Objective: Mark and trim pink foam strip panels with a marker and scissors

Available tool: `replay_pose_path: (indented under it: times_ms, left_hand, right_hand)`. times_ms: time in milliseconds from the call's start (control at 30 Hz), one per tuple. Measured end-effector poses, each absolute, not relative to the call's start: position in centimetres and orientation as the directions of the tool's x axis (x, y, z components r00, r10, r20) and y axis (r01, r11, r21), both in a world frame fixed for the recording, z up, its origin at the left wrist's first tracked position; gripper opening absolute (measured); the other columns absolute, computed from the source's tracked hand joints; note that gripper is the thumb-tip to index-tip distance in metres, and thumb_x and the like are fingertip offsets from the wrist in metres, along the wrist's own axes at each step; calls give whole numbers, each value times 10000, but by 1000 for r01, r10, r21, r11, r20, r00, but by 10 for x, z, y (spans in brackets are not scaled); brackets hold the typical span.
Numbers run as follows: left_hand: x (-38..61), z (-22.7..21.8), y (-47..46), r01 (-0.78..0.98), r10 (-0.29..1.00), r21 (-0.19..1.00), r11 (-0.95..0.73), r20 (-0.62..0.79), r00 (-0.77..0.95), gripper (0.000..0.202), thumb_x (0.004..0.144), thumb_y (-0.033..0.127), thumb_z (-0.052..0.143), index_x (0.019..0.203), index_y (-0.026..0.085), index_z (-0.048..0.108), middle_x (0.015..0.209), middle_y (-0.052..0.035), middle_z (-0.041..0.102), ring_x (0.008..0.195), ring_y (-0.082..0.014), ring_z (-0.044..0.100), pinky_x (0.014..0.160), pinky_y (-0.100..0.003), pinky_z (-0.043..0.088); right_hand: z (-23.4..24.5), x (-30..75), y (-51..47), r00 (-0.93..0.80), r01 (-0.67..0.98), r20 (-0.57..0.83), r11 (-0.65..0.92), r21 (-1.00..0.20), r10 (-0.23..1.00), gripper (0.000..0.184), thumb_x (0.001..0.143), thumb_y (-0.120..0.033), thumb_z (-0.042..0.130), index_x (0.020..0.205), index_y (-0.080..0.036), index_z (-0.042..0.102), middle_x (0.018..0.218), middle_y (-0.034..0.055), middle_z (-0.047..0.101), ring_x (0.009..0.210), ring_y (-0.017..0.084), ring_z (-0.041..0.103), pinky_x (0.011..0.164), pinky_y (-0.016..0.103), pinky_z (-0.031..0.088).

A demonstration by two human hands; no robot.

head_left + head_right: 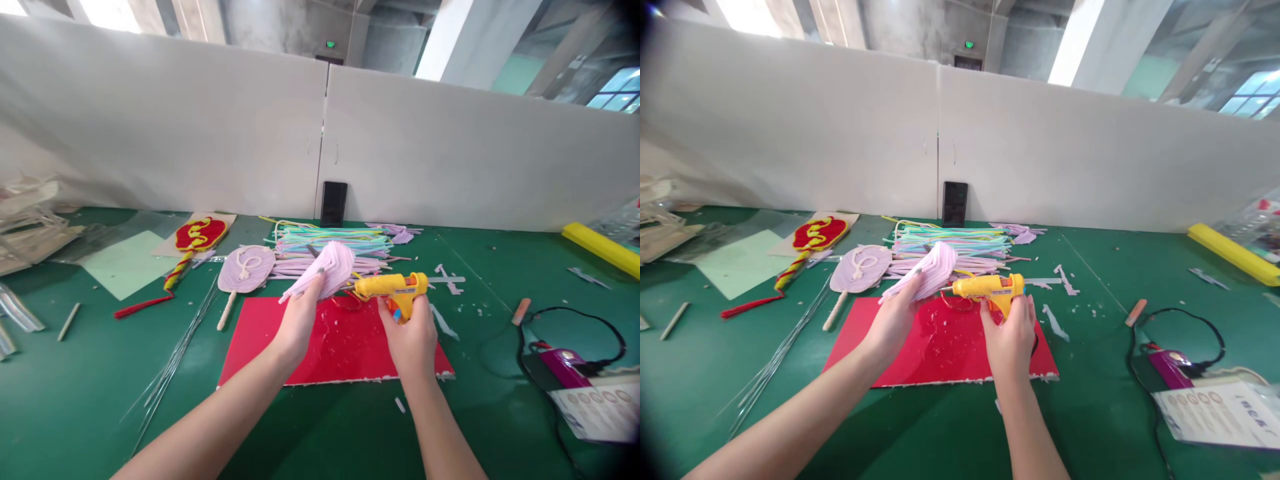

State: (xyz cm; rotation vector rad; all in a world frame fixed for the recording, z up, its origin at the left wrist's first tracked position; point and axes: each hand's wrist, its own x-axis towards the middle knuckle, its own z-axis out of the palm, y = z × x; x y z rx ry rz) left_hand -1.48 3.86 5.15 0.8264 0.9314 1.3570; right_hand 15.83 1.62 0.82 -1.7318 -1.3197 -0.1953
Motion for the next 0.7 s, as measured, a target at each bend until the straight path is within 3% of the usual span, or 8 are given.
replay_pose_path:
  times_ms: [267, 467, 533, 700]
  left_hand:
    - [-15, 53, 38, -473, 994, 875, 100, -113, 1, 409, 798, 436, 664, 1094, 156, 700, 1236, -89, 674, 1211, -293, 553, 947, -368, 456]
    - [-15, 53, 38, -398, 991, 913, 91, -122, -54, 303, 753, 427, 688, 898, 161, 695, 901, -41, 714, 824, -193, 608, 640, -275, 447]
    - [-15, 55, 37, -362, 992, 928, 91, -114, -44, 274, 751, 397, 686, 884, 157, 690, 867, -37, 702, 796, -185, 594, 661, -280, 444]
    - [-16, 59, 35, -268, 996, 960, 84, -75, 44, 189, 765, 290, 634, 892, 162, 692, 962, -45, 702, 1006, -215, 590, 885, -306, 417]
  right_hand:
    - [7, 157, 17, 420, 826, 610, -4, -564, 672, 442, 790, -582, 591, 927, -163, 554, 863, 148, 663, 807, 322, 658, 661, 420, 536]
    - [10, 156, 15, 435, 803, 612, 23, -596, 660, 425, 787, -548, 617, 951, -161, 557, 875, 142, 664, 830, 309, 657, 666, 393, 526]
    - [13, 155, 14, 464, 776, 593, 21, -631, 658, 433, 776, -551, 630, 961, -167, 553, 865, 130, 659, 810, 296, 655, 652, 377, 518]
    - [19, 155, 12, 586, 671, 499, -37, -741, 638, 440, 730, -564, 659, 918, -186, 537, 790, 94, 640, 694, 268, 633, 601, 355, 487]
